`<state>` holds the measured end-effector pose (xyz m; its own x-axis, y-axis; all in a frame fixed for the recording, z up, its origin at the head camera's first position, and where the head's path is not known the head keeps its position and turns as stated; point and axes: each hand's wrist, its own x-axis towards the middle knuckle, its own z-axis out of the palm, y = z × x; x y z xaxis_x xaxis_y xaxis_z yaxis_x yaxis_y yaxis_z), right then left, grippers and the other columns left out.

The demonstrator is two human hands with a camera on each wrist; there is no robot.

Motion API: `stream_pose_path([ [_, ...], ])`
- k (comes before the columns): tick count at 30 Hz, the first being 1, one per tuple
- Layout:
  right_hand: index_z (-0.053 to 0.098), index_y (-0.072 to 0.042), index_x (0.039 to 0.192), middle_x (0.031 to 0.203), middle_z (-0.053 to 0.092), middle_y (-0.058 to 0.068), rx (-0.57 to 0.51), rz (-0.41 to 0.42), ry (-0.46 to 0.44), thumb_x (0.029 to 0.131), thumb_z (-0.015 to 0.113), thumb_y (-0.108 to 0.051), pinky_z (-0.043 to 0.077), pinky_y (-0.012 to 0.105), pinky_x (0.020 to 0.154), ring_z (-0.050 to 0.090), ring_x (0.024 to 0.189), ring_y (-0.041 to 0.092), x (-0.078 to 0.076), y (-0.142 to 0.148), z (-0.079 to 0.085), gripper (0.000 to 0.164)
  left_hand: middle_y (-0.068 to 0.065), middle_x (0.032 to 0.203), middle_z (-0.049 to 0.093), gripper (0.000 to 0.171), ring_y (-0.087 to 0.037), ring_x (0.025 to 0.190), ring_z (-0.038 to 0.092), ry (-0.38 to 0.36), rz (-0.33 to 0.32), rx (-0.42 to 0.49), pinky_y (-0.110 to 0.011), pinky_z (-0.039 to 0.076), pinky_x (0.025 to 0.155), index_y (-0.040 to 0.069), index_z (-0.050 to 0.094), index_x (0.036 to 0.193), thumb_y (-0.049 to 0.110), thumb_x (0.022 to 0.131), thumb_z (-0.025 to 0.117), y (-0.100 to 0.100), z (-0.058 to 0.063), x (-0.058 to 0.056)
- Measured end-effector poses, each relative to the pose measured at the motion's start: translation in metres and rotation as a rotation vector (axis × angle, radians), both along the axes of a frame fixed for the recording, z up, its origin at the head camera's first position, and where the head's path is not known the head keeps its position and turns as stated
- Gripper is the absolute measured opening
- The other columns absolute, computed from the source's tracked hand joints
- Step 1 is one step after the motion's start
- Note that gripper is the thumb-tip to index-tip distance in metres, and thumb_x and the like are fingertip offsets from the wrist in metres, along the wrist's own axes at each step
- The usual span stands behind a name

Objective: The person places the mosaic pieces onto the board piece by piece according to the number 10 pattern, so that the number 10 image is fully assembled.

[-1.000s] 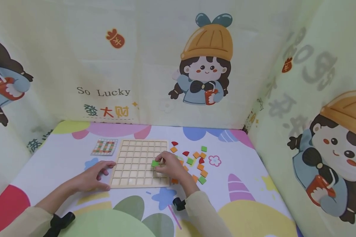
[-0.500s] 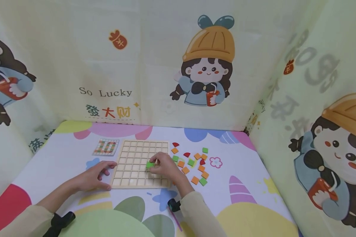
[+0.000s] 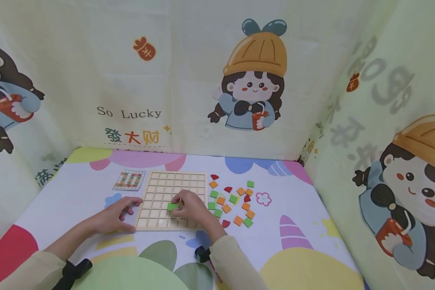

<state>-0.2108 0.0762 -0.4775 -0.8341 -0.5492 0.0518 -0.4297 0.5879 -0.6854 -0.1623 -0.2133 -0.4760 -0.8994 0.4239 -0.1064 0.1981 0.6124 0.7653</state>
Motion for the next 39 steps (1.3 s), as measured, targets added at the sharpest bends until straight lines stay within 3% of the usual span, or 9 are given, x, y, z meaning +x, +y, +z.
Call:
stream_pose_path([
  [13, 0.069, -0.018, 0.101, 0.089, 0.058, -0.007, 0.022, 0.016, -0.012, 0.081, 0.075, -0.02, 0.043, 0.016, 0.07, 0.048, 0.079, 0.005, 0.006, -0.022, -0.005, 0.021, -0.014, 0.127, 0.048, 0.086, -0.019, 0.096, 0.046, 0.01, 0.004, -0.005, -0.02, 0.04, 0.07, 0.004, 0.041, 0.139, 0.026, 0.069, 0.087, 0.001, 0.004, 0.003],
  [24, 0.07, -0.02, 0.099, 0.085, 0.056, -0.012, 0.091, 0.007, 0.027, 0.081, 0.076, -0.022, 0.042, 0.015, 0.067, 0.047, 0.076, 0.003, 0.009, -0.041, -0.008, 0.019, -0.012, 0.126, 0.048, 0.085, -0.02, 0.097, 0.047, 0.007, 0.015, -0.017, -0.02, 0.04, 0.07, 0.006, 0.042, 0.138, 0.027, 0.069, 0.087, 0.003, 0.003, 0.003],
  [39, 0.072, -0.022, 0.099, 0.086, 0.058, -0.013, 0.132, 0.036, 0.046, 0.082, 0.078, -0.029, 0.039, 0.016, 0.068, 0.047, 0.076, 0.003, 0.008, -0.048, -0.006, 0.02, -0.01, 0.126, 0.048, 0.085, -0.02, 0.097, 0.047, -0.003, 0.031, -0.014, -0.02, 0.04, 0.071, 0.007, 0.043, 0.138, 0.027, 0.068, 0.087, 0.003, 0.001, 0.002],
])
